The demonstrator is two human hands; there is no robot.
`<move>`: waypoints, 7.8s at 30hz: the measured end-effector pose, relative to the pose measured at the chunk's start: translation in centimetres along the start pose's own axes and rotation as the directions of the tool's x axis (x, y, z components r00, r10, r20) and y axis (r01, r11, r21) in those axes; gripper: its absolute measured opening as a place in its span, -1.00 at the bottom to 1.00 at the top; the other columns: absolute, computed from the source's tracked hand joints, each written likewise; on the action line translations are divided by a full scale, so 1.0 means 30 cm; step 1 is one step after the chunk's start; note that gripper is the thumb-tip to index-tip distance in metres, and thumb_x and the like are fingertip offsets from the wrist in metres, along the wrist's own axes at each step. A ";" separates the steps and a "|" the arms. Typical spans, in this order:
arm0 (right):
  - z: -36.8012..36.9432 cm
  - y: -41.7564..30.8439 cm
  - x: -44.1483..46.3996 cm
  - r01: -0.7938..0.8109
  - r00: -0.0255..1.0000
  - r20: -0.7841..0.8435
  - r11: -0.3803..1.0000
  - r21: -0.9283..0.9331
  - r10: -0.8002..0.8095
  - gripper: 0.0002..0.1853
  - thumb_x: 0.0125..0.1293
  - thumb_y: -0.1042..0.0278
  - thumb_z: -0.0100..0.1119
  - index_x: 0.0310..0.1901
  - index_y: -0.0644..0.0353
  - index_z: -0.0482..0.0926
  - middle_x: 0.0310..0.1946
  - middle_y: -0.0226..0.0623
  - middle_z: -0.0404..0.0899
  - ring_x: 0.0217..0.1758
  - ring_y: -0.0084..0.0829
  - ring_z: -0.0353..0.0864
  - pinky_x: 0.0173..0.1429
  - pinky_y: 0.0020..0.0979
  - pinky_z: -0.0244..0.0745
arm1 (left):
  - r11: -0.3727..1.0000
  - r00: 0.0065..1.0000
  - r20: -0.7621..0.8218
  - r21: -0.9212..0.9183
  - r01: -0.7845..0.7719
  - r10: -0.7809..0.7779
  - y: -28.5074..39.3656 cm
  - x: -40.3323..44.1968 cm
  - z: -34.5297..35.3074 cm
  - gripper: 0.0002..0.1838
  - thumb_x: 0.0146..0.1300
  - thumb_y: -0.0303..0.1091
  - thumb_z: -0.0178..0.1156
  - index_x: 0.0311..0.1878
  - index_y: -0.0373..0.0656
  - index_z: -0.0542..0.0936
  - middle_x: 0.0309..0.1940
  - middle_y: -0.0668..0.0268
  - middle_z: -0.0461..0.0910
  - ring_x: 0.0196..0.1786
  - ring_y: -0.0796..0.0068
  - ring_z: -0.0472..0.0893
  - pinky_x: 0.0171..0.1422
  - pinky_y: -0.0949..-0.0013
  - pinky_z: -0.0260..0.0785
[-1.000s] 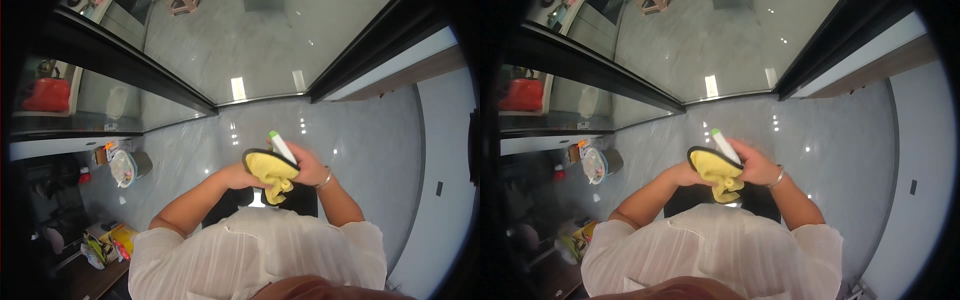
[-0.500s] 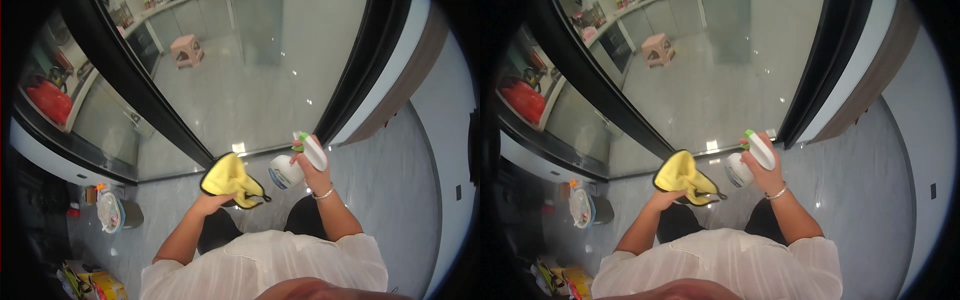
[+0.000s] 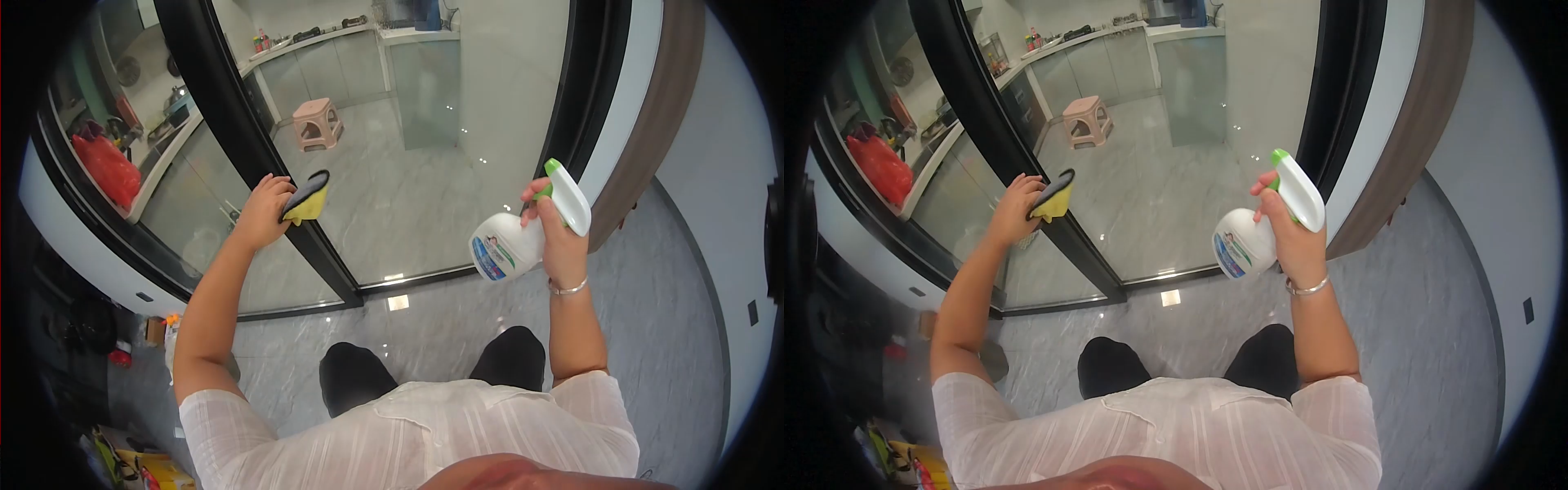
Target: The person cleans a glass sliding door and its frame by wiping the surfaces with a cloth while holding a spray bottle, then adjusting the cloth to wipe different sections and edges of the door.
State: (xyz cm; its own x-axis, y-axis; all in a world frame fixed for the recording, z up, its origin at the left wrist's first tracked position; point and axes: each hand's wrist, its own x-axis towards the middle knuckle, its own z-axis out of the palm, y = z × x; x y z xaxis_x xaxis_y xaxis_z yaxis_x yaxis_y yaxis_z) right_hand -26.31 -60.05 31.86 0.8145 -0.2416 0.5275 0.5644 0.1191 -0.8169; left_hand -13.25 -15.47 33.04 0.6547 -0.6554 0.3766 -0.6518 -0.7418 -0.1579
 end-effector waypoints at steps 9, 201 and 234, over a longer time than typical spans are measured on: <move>-0.352 0.047 -0.224 -0.026 0.990 -0.139 0.999 -0.032 0.021 -0.78 0.43 0.39 0.05 0.01 0.30 0.50 -0.17 -0.22 0.57 -0.34 -0.56 0.48 -0.25 -0.46 0.50 | 0.988 0.987 0.141 0.121 -0.096 0.078 -0.123 -0.003 0.090 -0.71 -0.18 -0.36 0.26 -0.27 -0.11 0.68 -0.02 0.32 0.58 0.41 0.17 0.31 0.59 0.02 -0.13; 1.092 -0.119 1.014 0.935 -0.010 0.993 0.354 -0.032 0.117 -0.56 0.21 0.50 -0.02 0.15 0.28 0.50 0.19 -0.17 0.46 0.34 -0.19 0.33 0.51 -0.17 0.12 | 0.153 0.232 0.601 -0.180 0.972 -0.765 0.557 -0.797 -0.403 -0.19 0.14 -0.13 0.32 0.40 -0.27 0.26 0.46 -0.22 0.03 0.53 -0.21 -0.02 0.56 -0.09 -0.15; 0.966 -0.821 1.616 0.863 0.341 0.578 0.003 -0.506 -0.741 -0.71 -0.02 0.38 0.18 -0.20 0.25 0.53 0.07 0.10 0.40 0.39 0.13 0.24 0.47 0.29 -0.03 | 0.299 0.385 0.868 -0.295 0.908 -0.314 0.607 -0.826 -0.145 -0.38 0.20 0.04 0.26 0.26 -0.11 0.52 0.24 -0.01 0.49 0.29 0.03 0.47 0.33 0.11 0.33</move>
State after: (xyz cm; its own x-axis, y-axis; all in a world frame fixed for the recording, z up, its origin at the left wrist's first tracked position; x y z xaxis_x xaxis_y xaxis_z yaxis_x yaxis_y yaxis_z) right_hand 3.19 -46.78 84.33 -0.0625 0.3858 0.9204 0.6362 -0.6952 0.3347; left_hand -43.00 -12.11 24.80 0.7893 -0.1425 -0.5972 0.2867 -0.7746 0.5638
